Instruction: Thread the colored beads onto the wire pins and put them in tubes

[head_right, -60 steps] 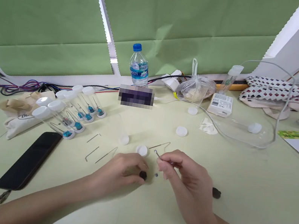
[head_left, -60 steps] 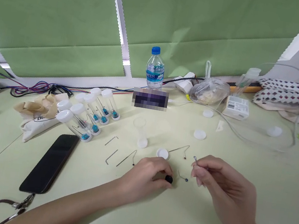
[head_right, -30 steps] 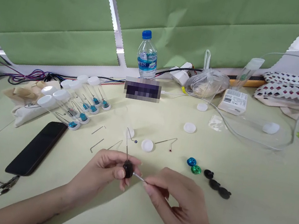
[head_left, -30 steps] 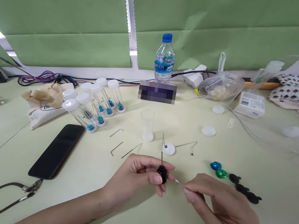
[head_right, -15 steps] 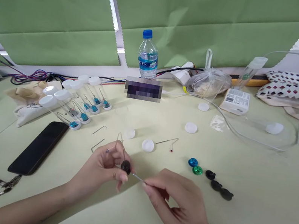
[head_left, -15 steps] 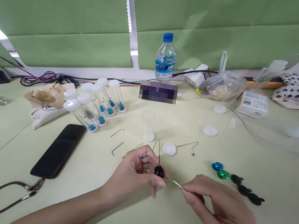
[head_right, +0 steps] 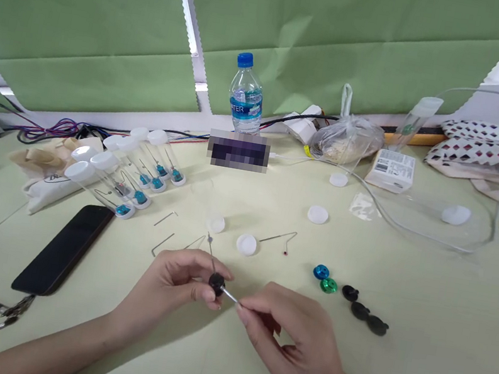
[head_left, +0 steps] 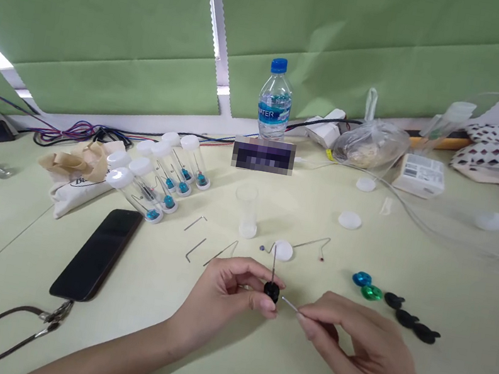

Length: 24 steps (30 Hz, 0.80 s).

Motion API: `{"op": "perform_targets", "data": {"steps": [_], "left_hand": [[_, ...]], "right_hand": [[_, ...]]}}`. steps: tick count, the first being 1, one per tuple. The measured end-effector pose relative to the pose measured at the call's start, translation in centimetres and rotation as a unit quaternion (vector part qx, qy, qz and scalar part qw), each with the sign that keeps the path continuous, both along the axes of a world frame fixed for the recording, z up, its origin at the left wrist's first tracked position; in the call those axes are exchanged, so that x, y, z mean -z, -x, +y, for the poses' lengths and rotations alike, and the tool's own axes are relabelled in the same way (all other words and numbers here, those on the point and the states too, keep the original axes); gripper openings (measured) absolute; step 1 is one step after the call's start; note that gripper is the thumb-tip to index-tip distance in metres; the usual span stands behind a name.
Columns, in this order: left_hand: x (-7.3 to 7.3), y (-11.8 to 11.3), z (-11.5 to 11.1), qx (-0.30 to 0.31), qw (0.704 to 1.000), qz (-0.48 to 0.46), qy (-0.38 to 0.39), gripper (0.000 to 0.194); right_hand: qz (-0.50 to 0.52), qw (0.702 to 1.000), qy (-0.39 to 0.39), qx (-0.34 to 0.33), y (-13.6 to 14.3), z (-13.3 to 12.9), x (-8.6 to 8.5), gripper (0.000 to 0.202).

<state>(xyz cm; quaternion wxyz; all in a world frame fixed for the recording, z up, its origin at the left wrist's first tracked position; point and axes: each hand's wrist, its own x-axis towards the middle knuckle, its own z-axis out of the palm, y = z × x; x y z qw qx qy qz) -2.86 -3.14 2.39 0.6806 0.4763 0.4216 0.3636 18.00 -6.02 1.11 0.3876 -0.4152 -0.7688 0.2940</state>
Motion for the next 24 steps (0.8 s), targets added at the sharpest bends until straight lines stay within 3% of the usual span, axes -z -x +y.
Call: {"op": "perform_targets", "data": {"steps": [16,24], "left_hand": [[0.21,-0.14,-0.32,-0.012,1.0,0.011,-0.026,0.019],[0.72,-0.11,-0.33,-0.036,0.998,0.029,-0.035,0.018]], "right_hand": [[-0.024,0.999,-0.031,-0.008,-0.04,0.27,0.34,0.016],[-0.118,0.98,-0.156,-0.026,-0.78,0.78,0.66,0.016]]}}
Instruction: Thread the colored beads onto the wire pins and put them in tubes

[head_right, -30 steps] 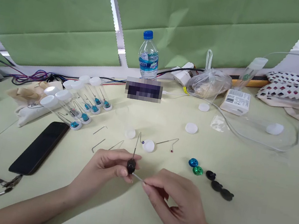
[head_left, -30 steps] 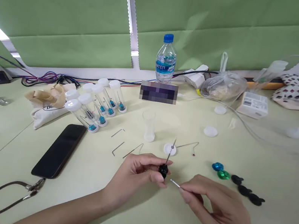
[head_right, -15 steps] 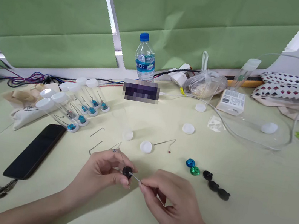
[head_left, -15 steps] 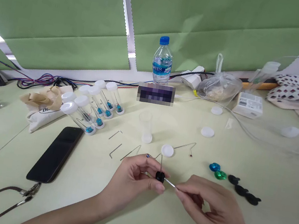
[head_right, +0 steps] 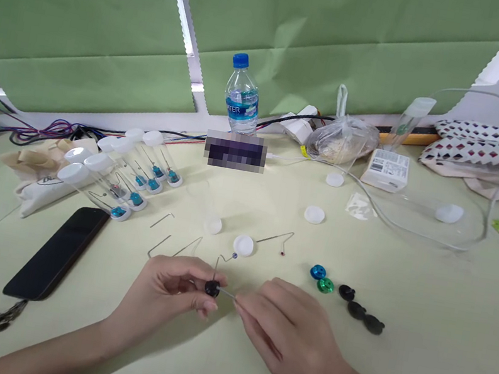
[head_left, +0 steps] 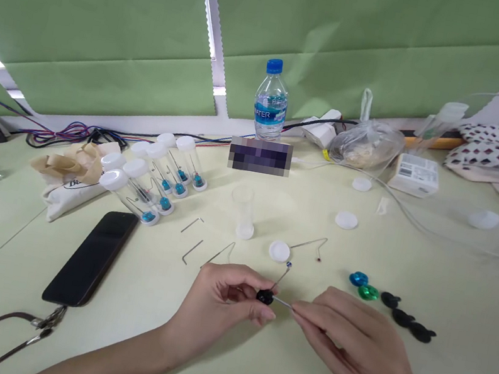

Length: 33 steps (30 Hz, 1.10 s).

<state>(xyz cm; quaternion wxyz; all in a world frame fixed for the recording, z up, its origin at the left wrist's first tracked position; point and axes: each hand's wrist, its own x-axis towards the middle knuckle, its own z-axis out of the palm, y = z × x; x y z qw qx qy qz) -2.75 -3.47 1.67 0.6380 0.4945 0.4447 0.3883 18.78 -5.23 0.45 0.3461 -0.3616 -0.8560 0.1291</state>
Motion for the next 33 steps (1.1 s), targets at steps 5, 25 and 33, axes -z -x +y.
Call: {"op": "perform_targets", "data": {"steps": [5,25,33], "left_hand": [[0.0,0.1,-0.1,0.009,1.0,0.004,-0.01,0.013],[0.5,0.3,-0.4,0.11,0.973,0.154,-0.134,0.013],[0.3,0.5,0.7,0.08,0.995,0.053,-0.03,0.014]], "right_hand": [[-0.041,0.997,-0.057,-0.025,-0.7,0.0,0.8,0.021],[0.071,0.904,0.421,0.027,1.1,0.5,-0.8,0.027],[-0.149,0.975,-0.16,-0.022,-1.3,0.3,0.3,0.032]]}}
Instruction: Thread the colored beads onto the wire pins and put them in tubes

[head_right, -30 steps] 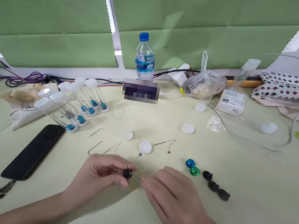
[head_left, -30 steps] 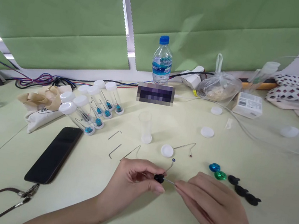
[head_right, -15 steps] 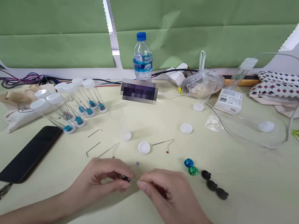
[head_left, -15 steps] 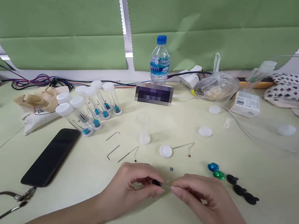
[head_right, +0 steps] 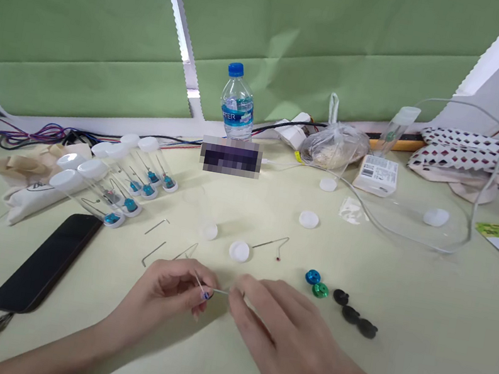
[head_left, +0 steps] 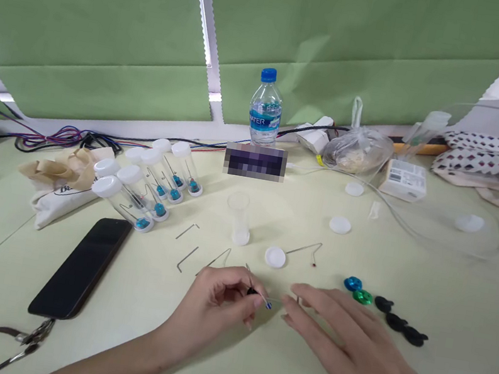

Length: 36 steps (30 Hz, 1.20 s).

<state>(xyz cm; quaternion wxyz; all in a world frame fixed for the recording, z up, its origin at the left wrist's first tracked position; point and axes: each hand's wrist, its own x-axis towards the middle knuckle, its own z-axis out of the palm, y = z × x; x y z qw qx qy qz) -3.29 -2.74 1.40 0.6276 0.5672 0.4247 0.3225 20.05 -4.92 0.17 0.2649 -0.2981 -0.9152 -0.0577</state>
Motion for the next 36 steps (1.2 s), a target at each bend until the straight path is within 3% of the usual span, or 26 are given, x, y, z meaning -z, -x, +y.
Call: {"op": "perform_targets", "data": {"steps": [3,10,13,16,19,23,25,27,29,31,33,34,36], "left_hand": [[0.2,-0.1,-0.3,0.0,1.0,-0.021,0.017,0.013],[0.8,-0.5,-0.7,-0.02,0.998,-0.025,0.049,0.01],[0.6,-0.6,-0.6,-0.035,0.998,-0.024,0.047,0.009],[0.6,-0.5,-0.7,-0.039,0.999,-0.008,0.026,0.009],[0.7,-0.4,-0.9,-0.028,0.999,0.02,-0.016,0.01],[0.7,-0.1,-1.0,-0.007,0.989,0.092,-0.115,0.013],[0.6,0.0,-1.0,0.0,0.982,0.116,-0.147,0.015],[0.5,0.0,-0.8,0.003,0.984,0.113,-0.139,0.016],[0.4,0.1,-0.5,-0.004,0.99,0.092,-0.106,0.017],[0.4,0.1,-0.1,-0.023,0.995,0.064,-0.067,0.017],[0.3,0.1,0.2,-0.041,0.998,0.037,-0.034,0.016],[0.3,0.1,0.3,-0.045,0.998,0.028,-0.021,0.016],[0.3,0.0,0.3,-0.047,0.999,0.02,-0.009,0.016]], "right_hand": [[-0.013,0.997,-0.068,-0.033,-0.5,-0.1,0.0,0.034],[0.001,0.996,-0.09,-0.013,-0.5,-0.5,0.0,0.032],[0.032,0.999,-0.02,-0.002,-0.2,-0.6,0.0,0.031],[0.079,0.988,0.127,0.027,0.5,-0.5,0.0,0.025],[0.16,0.932,0.317,0.071,1.5,-0.3,-0.4,0.022],[0.276,0.775,0.56,0.097,2.5,0.0,-0.9,0.027],[0.302,0.73,0.605,0.101,2.6,0.1,-1.0,0.029],[0.299,0.747,0.586,0.096,2.6,0.3,-1.0,0.024],[0.26,0.82,0.504,0.084,2.2,0.4,-0.6,0.017],[0.192,0.908,0.366,0.068,1.6,0.3,0.0,0.022],[0.123,0.966,0.224,0.049,0.9,0.1,0.9,0.031],[0.099,0.979,0.173,0.041,0.5,0.0,1.2,0.034],[0.076,0.986,0.144,0.036,0.0,-0.2,1.7,0.035]]}}
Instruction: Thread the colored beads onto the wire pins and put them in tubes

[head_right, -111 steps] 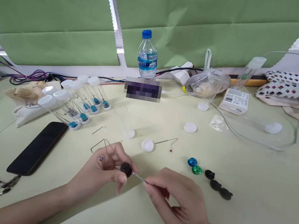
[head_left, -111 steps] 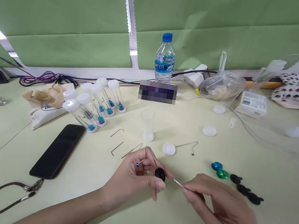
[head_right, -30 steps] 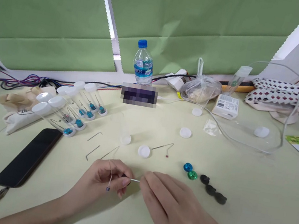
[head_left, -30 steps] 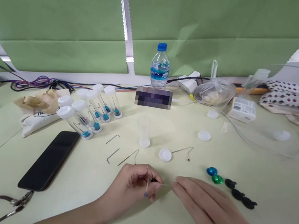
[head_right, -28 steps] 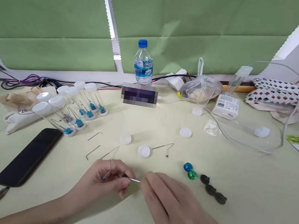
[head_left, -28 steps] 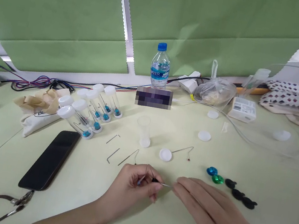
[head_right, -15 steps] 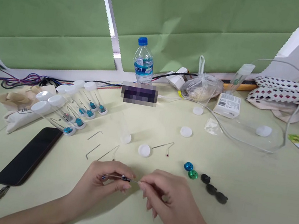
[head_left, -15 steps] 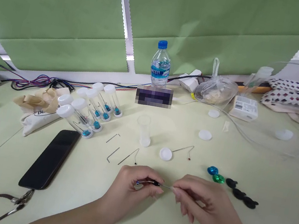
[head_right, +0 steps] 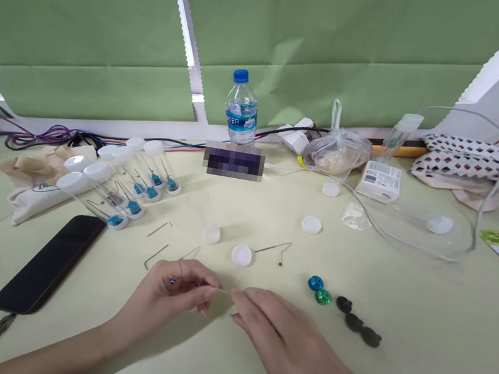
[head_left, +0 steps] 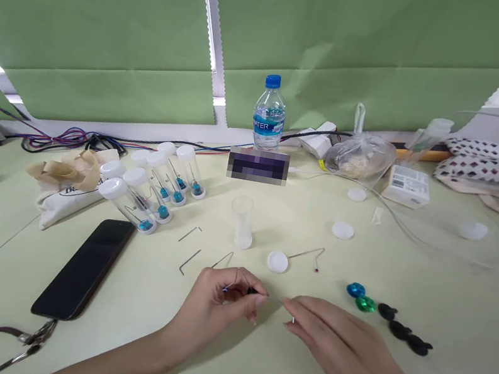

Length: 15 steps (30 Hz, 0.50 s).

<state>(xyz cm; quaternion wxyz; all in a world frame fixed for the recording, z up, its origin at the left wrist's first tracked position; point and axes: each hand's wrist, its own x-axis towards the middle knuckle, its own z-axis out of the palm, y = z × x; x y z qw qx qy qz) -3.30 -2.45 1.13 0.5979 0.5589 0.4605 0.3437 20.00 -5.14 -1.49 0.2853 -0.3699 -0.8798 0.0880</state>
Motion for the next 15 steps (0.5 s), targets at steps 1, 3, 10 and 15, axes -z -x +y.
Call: {"op": "perform_targets", "data": {"steps": [1,3,10,15], "left_hand": [[0.0,0.0,0.0,0.001,1.0,0.001,-0.001,0.016],[0.2,-0.1,-0.2,0.006,1.0,0.007,-0.011,0.016],[0.7,-0.2,-1.2,0.034,0.997,0.026,-0.062,0.016],[0.2,-0.1,-1.3,0.034,0.999,0.018,-0.038,0.018]], "right_hand": [[0.001,1.0,0.015,0.001,-0.1,-0.1,0.0,0.033],[0.022,0.997,0.069,-0.002,0.0,-0.1,-0.4,0.028],[0.179,0.941,0.287,0.028,1.3,0.5,-1.5,0.028],[0.089,0.983,0.161,0.007,1.2,0.5,-1.7,0.024]]}}
